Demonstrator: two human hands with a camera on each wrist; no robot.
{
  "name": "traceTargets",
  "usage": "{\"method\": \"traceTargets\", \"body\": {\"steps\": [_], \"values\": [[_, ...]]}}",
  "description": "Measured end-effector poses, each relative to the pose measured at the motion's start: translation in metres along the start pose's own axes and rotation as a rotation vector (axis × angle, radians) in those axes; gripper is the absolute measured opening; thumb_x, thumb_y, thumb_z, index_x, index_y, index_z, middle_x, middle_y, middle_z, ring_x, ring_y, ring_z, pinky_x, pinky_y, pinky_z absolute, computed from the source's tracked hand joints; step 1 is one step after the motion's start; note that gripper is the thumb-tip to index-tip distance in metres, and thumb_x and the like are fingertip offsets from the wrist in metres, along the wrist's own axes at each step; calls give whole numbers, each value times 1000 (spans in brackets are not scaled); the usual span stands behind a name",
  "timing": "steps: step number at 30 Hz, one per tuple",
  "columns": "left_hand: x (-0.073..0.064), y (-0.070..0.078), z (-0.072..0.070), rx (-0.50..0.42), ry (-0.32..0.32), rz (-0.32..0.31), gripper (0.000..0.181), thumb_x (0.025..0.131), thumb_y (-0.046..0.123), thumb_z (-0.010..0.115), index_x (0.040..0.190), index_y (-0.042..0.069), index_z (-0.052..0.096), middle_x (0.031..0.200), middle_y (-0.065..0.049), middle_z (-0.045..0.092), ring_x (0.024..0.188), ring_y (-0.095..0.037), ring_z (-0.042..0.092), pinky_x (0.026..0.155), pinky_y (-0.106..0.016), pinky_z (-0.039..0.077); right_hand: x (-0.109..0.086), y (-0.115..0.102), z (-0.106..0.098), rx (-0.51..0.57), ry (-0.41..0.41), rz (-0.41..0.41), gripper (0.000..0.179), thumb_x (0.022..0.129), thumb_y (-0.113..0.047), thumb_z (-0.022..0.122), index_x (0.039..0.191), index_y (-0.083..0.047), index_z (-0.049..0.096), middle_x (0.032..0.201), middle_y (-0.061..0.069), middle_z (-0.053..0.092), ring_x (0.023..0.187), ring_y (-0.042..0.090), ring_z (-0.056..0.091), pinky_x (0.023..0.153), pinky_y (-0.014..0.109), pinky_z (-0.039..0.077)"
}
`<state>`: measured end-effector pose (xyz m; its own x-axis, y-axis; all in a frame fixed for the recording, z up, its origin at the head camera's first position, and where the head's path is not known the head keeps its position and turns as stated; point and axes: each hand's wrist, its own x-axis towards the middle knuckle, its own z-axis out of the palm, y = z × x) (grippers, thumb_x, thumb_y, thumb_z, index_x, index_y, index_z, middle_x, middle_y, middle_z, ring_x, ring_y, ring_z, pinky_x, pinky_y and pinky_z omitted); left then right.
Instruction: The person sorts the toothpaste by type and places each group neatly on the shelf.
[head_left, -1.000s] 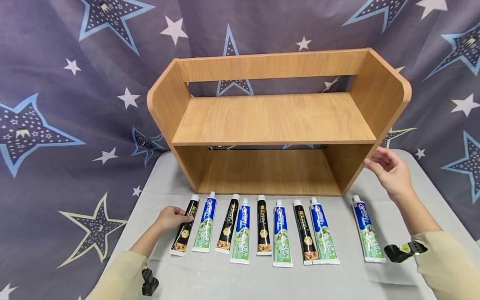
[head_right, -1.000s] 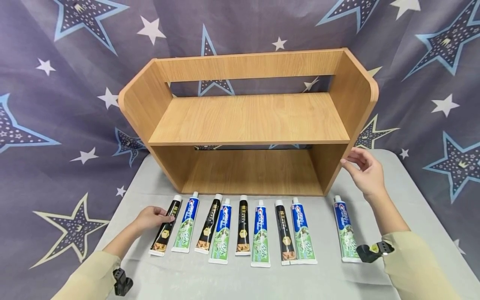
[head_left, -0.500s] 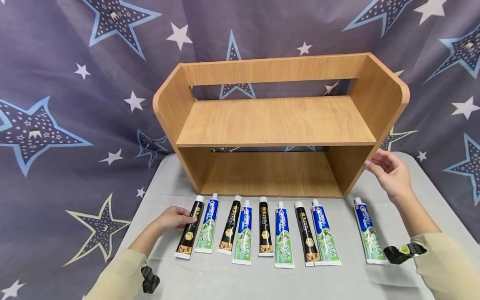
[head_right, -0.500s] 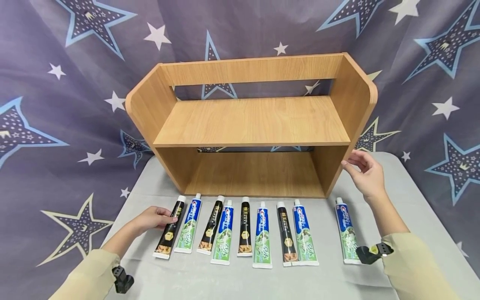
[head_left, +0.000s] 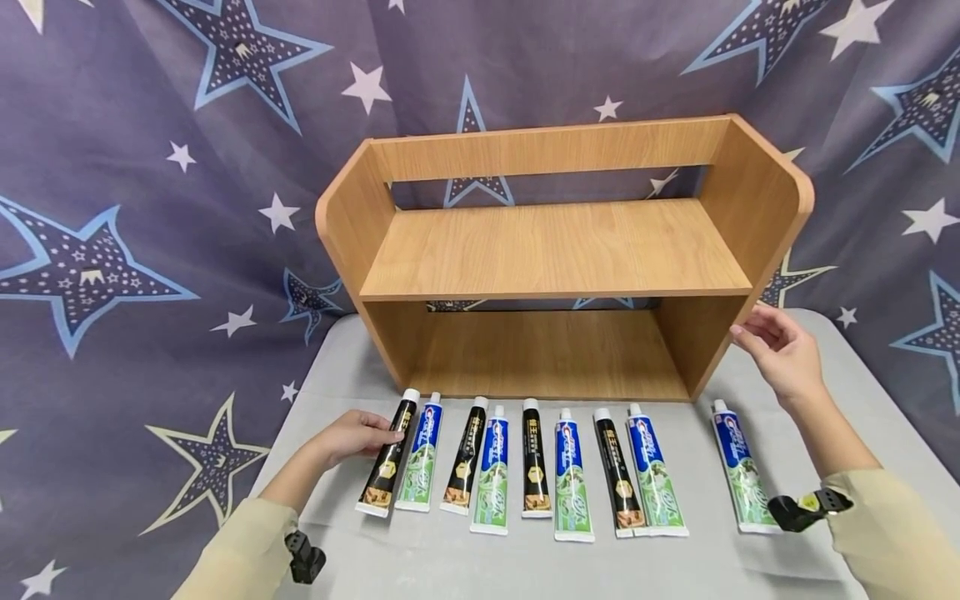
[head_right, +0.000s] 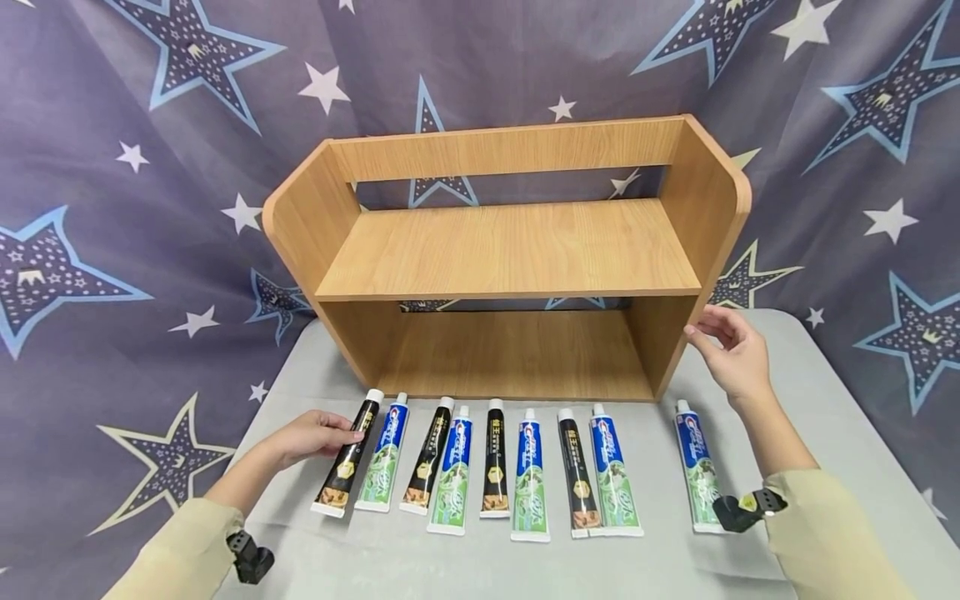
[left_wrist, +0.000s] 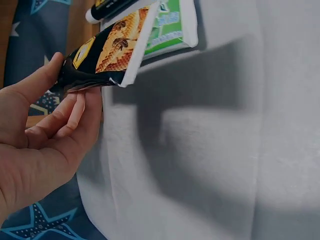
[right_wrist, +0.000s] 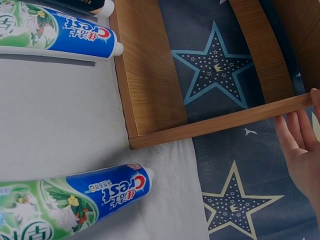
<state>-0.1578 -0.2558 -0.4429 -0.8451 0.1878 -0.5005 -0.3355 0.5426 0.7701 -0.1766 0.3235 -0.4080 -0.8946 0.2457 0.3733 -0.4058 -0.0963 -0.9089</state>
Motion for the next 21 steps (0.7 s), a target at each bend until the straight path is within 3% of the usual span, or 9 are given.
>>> {"method": "traceTargets", "body": {"steps": [7, 12, 17, 21], "values": [[1, 10, -1, -81, -80, 4, 16, 87, 22, 69, 89, 7, 63, 77, 8, 65, 72, -5, 62, 73, -24, 57, 1, 1, 0, 11, -20, 3, 43, 82, 20, 57, 100, -17, 67, 88, -12, 71, 78, -3, 66, 68, 8, 55], [1, 19, 1, -109, -118, 27, 22, 89, 24, 67, 98, 5, 63, 84, 5, 68, 79, -9, 66, 81, -28, 58, 0, 1, -1, 17, -23, 1, 43, 82, 21, 57, 101, -16, 67, 88, -11, 71, 79, -3, 66, 68, 8, 55], [-3, 30, 5, -127, -90, 41, 39, 88, 24, 68, 113, -5, 59, 87, 4, 70, 83, -9, 67, 89, -33, 57, 0, 0, 0, 16, -19, -8, 42, 82, 21, 57, 100, -16, 67, 87, -11, 71, 78, -3, 66, 68, 8, 55], [-6, 40, 10, -127, -64, 37, 44, 87, 26, 69, 116, -5, 58, 92, 3, 70, 87, -10, 67, 97, -38, 54, 0, 0, 0, 21, -19, -14, 42, 82, 21, 57, 100, -15, 67, 87, -11, 72, 78, -2, 66, 68, 8, 55]]}}
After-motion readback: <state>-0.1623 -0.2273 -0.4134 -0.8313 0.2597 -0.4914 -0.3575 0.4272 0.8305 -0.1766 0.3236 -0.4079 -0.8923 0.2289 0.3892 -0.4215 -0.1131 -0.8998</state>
